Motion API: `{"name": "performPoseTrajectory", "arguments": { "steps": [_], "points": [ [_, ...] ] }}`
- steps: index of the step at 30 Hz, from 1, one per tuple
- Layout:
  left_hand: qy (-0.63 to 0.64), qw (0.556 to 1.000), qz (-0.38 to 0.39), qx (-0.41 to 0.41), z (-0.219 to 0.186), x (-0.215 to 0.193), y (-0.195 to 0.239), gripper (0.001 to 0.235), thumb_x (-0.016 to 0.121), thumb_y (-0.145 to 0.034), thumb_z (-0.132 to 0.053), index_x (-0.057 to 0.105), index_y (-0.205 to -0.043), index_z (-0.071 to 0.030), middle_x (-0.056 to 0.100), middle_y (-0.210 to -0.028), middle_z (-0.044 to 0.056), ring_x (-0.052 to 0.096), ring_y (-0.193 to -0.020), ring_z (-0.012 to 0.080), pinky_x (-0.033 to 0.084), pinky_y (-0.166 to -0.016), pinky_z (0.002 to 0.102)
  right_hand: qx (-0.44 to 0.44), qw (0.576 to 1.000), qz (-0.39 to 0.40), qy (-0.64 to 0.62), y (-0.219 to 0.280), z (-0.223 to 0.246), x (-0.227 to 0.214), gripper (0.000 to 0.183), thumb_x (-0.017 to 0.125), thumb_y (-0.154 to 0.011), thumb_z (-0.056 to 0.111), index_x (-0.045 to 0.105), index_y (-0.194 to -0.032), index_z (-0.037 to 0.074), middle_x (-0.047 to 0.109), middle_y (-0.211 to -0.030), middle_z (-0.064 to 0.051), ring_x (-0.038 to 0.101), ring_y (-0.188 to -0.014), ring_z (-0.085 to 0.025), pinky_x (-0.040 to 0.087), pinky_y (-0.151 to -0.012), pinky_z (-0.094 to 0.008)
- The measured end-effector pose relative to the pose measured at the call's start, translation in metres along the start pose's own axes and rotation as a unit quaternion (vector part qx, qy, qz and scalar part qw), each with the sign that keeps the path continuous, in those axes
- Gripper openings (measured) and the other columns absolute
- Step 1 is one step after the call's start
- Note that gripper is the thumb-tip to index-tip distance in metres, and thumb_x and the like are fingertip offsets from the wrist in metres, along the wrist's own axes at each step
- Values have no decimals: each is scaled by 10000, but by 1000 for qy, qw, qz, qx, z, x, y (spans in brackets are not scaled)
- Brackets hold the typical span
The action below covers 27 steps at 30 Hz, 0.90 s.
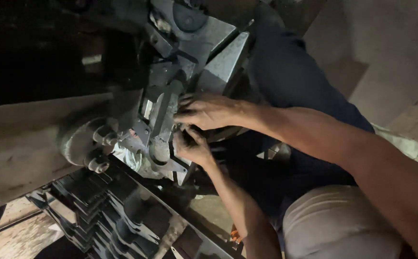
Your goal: The person places a metal plate into a machine to bend it, removes the piece, and sets it on a table. They then pick up a metal strip and use it to measure the bent piece before setting both items down.
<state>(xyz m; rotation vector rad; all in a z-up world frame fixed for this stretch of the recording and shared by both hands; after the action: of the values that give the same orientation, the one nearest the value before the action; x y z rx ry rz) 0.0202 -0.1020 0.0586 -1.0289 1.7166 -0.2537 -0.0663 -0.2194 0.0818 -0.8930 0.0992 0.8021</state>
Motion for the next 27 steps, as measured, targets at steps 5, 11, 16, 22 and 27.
{"name": "performPoseTrajectory", "arguments": {
  "steps": [5, 11, 16, 22, 27],
  "points": [
    [-5, 1000, 12, -24, 4, 0, 2, 228, 662, -996, -177, 686, -961, 47, 690, -881, 217, 673, -791, 415, 521, -704, 482, 4, 999, 34, 38, 5, -9, 17, 335, 711, -832, 67, 656, -1162, 66, 680, -1131, -118, 651, -1123, -280, 508, -1048, -427],
    [35, 998, 25, -44, 5, -3, 0, 177, 661, -993, -135, 696, -1002, 39, 691, -909, 214, 665, -820, 417, 523, -720, 482, 4, 995, 41, 96, 7, -4, 18, 415, 699, -817, 21, 650, -1225, 74, 684, -1179, -114, 651, -1135, -261, 495, -1083, -413],
    [63, 996, 7, -56, 8, -5, 0, 165, 657, -983, -114, 691, -1019, 44, 688, -937, 213, 666, -850, 420, 536, -737, 480, -10, 995, 10, 95, 0, 2, 9, 441, 681, -766, 25, 638, -1201, 84, 688, -1227, -131, 645, -1199, -321, 491, -1057, -417],
    [30, 996, 29, -81, 12, -3, 3, 135, 675, -966, -103, 691, -994, 29, 666, -946, 230, 650, -882, 457, 516, -776, 513, 54, 997, 52, 18, 8, -16, 22, 323, 670, -886, 15, 668, -1202, 80, 710, -1205, -144, 653, -1222, -356, 531, -1065, -445],
    [64, 997, -10, -35, -12, -17, -4, 184, 632, -994, -116, 666, -1108, 25, 683, -1059, 230, 666, -946, 447, 544, -800, 488, 40, 997, 30, 52, 17, -29, 29, 394, 688, -844, 24, 667, -1237, 9, 682, -1251, -209, 622, -1230, -400, 514, -1038, -470]
  ]
}}
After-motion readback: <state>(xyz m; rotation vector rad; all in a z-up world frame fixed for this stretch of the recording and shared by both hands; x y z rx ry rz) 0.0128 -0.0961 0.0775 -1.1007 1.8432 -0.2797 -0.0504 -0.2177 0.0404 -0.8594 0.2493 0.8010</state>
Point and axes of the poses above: each hand's wrist, its own y-axis away from the middle knuckle, its own x-axis out of the palm, z = x × y, the point moved 9 cm from there along -y, towards the middle knuckle
